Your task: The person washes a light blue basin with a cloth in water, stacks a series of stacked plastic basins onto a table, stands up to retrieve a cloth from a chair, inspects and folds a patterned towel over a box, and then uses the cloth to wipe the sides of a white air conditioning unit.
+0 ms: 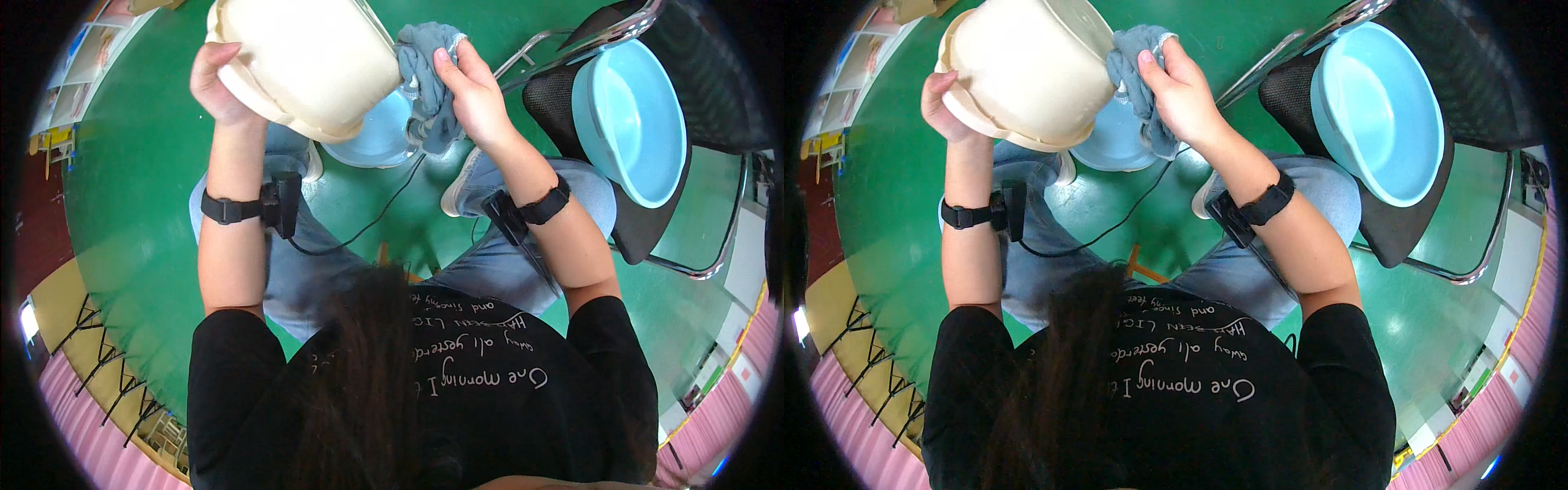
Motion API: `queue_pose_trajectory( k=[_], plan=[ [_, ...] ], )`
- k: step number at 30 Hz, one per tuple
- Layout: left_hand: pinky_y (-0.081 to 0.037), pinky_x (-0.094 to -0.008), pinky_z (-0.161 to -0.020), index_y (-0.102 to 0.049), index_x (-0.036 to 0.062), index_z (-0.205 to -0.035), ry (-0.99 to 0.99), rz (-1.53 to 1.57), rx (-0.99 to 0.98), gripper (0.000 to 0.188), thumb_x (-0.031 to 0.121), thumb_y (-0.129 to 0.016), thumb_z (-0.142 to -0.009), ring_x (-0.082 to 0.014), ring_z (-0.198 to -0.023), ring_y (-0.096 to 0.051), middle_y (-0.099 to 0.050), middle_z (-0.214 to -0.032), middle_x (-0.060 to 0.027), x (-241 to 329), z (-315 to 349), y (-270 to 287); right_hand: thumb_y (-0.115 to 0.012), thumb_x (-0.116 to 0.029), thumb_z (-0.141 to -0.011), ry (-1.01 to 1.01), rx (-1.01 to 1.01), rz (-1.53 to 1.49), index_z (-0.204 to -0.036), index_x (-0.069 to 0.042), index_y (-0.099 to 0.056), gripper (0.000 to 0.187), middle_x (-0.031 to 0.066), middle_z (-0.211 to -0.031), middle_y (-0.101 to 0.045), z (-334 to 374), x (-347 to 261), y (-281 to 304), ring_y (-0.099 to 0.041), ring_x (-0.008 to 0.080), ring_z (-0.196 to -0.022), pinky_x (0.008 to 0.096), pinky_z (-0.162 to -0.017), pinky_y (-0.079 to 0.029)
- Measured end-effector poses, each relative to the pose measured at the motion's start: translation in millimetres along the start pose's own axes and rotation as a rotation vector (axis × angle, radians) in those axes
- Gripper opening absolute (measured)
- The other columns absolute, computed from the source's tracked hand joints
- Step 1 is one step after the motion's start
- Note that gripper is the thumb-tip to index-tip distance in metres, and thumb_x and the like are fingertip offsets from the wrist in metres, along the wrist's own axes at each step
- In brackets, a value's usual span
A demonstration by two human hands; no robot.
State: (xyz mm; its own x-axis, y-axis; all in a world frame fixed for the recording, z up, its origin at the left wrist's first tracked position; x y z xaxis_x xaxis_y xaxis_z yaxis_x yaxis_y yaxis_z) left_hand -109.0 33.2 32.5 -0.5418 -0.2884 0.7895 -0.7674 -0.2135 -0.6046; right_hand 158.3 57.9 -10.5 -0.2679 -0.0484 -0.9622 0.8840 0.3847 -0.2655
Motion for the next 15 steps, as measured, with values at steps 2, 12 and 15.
queue_pose_trajectory(
  k=[2, 12, 15],
  plan=[
    [-0.046, -0.0444, -0.100, -0.056, -0.0049, -0.118, 0.038, -0.121, 0.056, 0.052, 0.021, -0.049, -0.074, -0.0370, -0.112, -0.057, -0.058, -0.121, -0.0250, -8, 6, -11, -0.047, -0.020, -0.101, -0.014, 0.000, 0.026, -0.120, 0.000, -0.052, 0.029, 0.0069, -0.108, -0.063, 2, 3, 3, -0.059, 0.0113, -0.095, 0.0257, -0.085, -0.048],
    [-0.048, -0.0283, -0.064, -0.064, -0.0041, -0.085, 0.319, -0.602, -0.243, 0.022, 0.013, -0.060, -0.072, -0.0148, -0.072, -0.061, -0.064, -0.079, -0.0067, -53, 40, -50, -0.046, -0.021, -0.102, -0.169, 0.125, -0.140, -0.123, -0.002, -0.051, 0.029, 0.0056, -0.112, -0.062, 1, -2, 4, -0.059, 0.0126, -0.099, 0.0265, -0.088, -0.046],
    [-0.050, -0.0300, -0.067, -0.066, -0.0036, -0.085, 0.399, -0.766, -0.308, 0.023, 0.015, -0.060, -0.072, -0.0174, -0.072, -0.063, -0.065, -0.077, -0.0104, -66, 44, -52, -0.045, -0.020, -0.102, -0.199, 0.161, -0.147, -0.130, -0.001, -0.048, 0.034, 0.0068, -0.120, -0.060, -1, -4, 7, -0.058, 0.0152, -0.108, 0.0284, -0.095, -0.044]
  ],
)
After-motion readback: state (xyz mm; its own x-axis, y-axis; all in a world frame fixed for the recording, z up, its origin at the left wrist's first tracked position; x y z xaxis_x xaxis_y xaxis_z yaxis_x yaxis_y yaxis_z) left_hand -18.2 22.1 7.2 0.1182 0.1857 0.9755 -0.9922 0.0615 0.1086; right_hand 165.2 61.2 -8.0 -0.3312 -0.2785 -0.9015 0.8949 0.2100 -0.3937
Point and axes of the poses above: each hand's wrist, its own z-axis away from the middle knuckle, its own y-axis out of the back of the hand, x = y × z, the point moved 1 cm from there along -z, towards the middle knuckle
